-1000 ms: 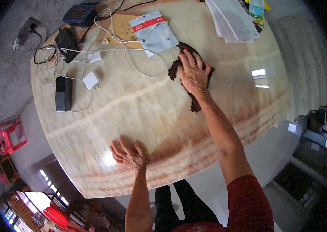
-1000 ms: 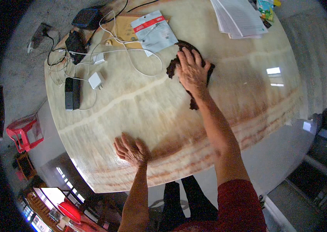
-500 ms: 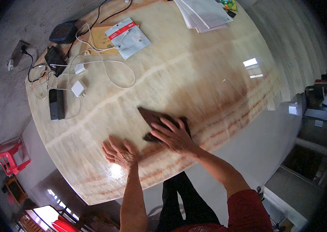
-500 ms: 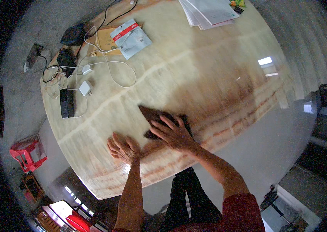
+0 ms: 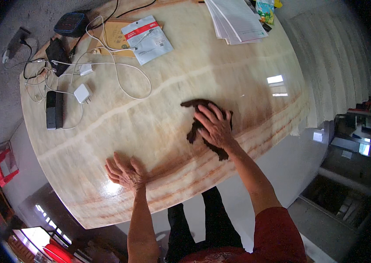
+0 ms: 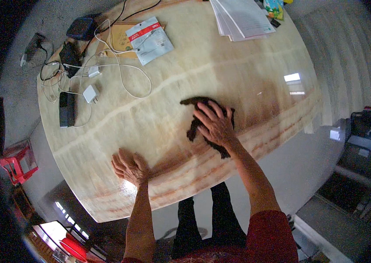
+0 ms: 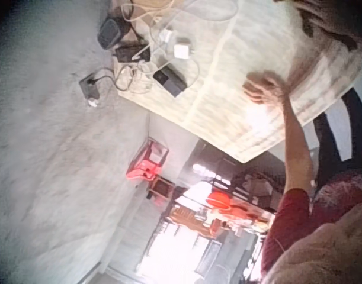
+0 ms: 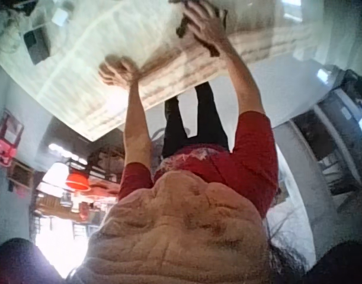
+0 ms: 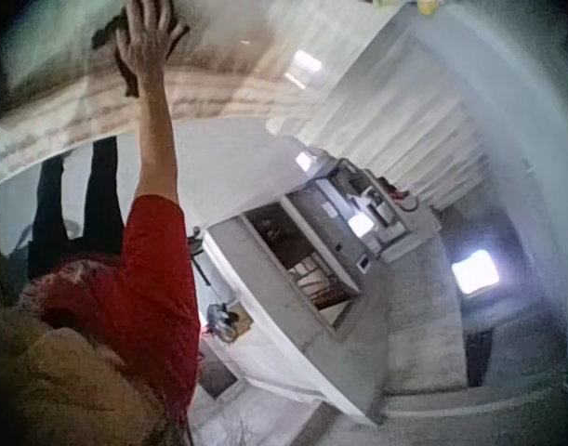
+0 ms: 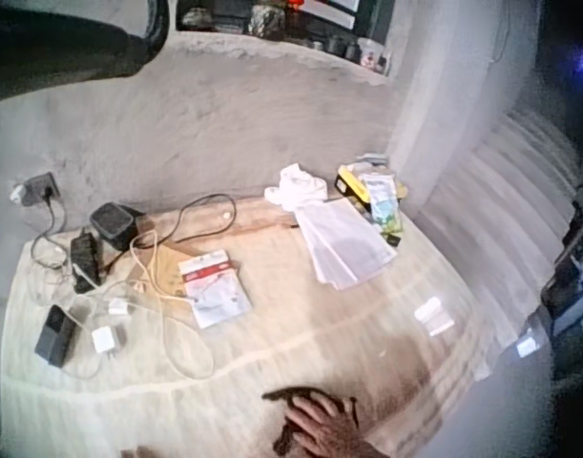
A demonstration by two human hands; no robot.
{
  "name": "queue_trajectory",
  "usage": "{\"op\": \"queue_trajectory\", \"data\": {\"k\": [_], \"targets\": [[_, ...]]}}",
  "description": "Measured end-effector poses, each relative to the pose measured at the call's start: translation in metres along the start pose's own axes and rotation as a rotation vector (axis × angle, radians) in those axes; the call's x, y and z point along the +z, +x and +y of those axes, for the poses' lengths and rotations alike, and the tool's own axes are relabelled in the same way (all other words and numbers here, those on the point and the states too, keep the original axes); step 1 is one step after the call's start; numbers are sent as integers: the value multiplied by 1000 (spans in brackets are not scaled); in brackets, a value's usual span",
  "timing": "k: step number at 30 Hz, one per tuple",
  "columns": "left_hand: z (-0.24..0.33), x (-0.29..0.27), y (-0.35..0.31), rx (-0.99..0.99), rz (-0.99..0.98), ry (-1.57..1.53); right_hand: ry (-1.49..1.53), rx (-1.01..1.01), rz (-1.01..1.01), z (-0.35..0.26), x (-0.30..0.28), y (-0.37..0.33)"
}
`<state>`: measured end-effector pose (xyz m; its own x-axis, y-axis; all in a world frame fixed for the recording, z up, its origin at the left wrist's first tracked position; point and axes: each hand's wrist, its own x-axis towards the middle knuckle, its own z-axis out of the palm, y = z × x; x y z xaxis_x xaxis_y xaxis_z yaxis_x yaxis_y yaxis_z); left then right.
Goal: The person wipes a light-colored countertop with a dark cloth, then moves to a wooden dining table to wipe it with a white cloth. They return to the countertop and wipe several small items including a snack bag, a phone, and a hairbrush before placing them back.
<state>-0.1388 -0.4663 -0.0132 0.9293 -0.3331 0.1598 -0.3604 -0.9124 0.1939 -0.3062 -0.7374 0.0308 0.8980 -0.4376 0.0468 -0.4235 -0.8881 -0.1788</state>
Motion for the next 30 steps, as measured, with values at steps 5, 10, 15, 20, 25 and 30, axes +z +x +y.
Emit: {"op": "queue_trajectory", "data": {"k": [5, 10, 15, 20, 25, 30], "targets": [[-2, 2, 1, 2, 55, -18, -5, -57, 31, 44, 2, 74], [-1, 0, 3, -23, 66, -5, 13, -186, 57, 73, 6, 134], [5, 0, 6, -8, 33, -5, -5, -198, 167, 111, 21, 194], [1, 6, 4, 48, 30, -28, -55, -64, 299, 132, 32, 230], [15, -1, 5, -39, 55, -36, -77, 57, 344, 113, 35, 201], [5, 3, 5, -17, 71, -3, 3, -79, 225, 127, 25, 131]]}}
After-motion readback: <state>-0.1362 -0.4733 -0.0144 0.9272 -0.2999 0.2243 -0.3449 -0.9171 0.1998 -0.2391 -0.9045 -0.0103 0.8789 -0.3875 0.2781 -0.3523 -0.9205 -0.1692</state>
